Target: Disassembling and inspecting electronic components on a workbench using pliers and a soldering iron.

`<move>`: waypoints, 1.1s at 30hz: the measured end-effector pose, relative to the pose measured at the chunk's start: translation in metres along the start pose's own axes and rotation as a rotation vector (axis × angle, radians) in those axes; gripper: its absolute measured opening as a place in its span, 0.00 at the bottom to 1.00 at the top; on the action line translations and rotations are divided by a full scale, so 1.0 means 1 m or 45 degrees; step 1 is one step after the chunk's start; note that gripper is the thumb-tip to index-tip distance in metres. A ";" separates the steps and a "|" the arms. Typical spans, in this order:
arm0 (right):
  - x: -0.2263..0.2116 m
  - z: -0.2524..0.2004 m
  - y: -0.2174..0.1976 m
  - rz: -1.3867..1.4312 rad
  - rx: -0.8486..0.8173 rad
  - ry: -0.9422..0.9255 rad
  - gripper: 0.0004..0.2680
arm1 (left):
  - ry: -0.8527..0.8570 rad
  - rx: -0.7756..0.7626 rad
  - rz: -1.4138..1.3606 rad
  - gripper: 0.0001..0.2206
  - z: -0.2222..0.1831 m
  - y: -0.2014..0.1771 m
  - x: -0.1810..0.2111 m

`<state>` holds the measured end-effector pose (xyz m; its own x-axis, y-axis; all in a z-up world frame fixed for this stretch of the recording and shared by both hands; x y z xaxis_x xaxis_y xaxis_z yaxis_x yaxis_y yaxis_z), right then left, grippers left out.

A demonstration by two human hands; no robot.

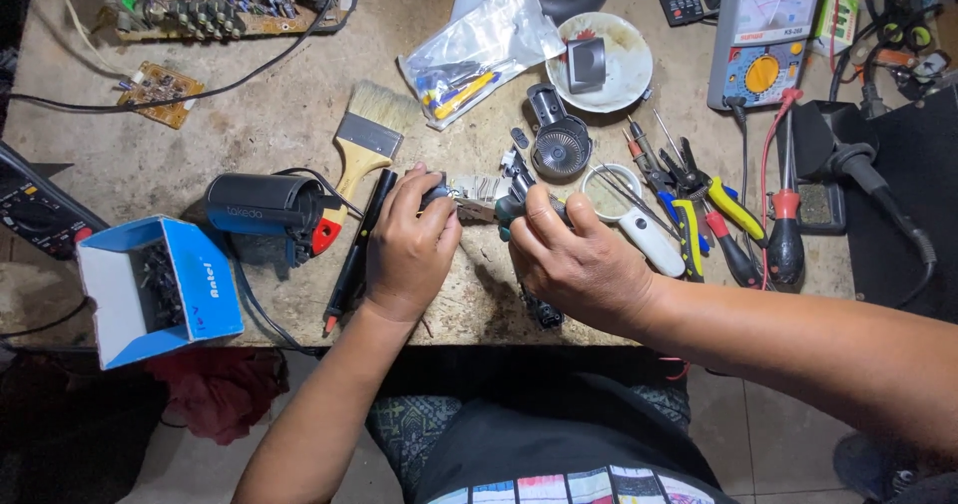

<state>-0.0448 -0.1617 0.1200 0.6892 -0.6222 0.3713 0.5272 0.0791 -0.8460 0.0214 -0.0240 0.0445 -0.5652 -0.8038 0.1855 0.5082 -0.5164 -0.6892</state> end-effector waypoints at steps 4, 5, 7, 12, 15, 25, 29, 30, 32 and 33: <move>-0.002 0.002 -0.004 -0.005 -0.001 -0.006 0.05 | -0.006 -0.002 -0.007 0.03 -0.001 0.001 0.000; -0.002 0.002 -0.004 -0.019 -0.015 -0.004 0.05 | -0.006 -0.001 -0.006 0.03 -0.001 0.000 0.001; -0.003 0.001 -0.003 -0.033 -0.028 0.000 0.04 | -0.004 -0.001 -0.006 0.03 0.000 0.000 0.001; -0.006 0.001 -0.001 -0.014 -0.024 -0.006 0.05 | 0.007 0.003 -0.021 0.03 0.002 -0.002 0.003; -0.007 0.003 -0.001 0.019 -0.008 0.008 0.05 | 0.003 0.009 -0.015 0.03 0.000 0.000 0.002; 0.019 -0.032 -0.029 0.036 0.000 0.246 0.06 | 0.027 -0.115 0.073 0.03 -0.003 0.003 -0.001; 0.029 -0.077 -0.038 0.088 0.022 0.440 0.11 | 0.089 -0.234 0.232 0.03 -0.001 0.008 -0.003; 0.032 -0.089 -0.039 0.119 0.007 0.520 0.11 | 0.100 -0.266 0.265 0.03 0.000 0.009 -0.003; 0.036 -0.126 -0.029 0.160 0.005 0.620 0.11 | 0.127 -0.299 0.294 0.03 0.004 0.011 -0.006; 0.039 -0.146 -0.023 0.198 -0.001 0.720 0.12 | 0.155 -0.330 0.318 0.04 0.004 0.014 -0.006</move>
<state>-0.1028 -0.3018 0.0982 0.3859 -0.9224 -0.0188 0.4404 0.2021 -0.8747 0.0348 -0.0275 0.0369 -0.5261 -0.8462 -0.0845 0.4675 -0.2048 -0.8600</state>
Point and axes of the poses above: each hand's wrist, its own z-axis towards the middle knuckle, its own y-axis out of the palm, x = y × z, the point moved 6 cm from there along z, towards the middle knuckle, and after that the axes turned 12 degrees about z, right-handed, at the moved point
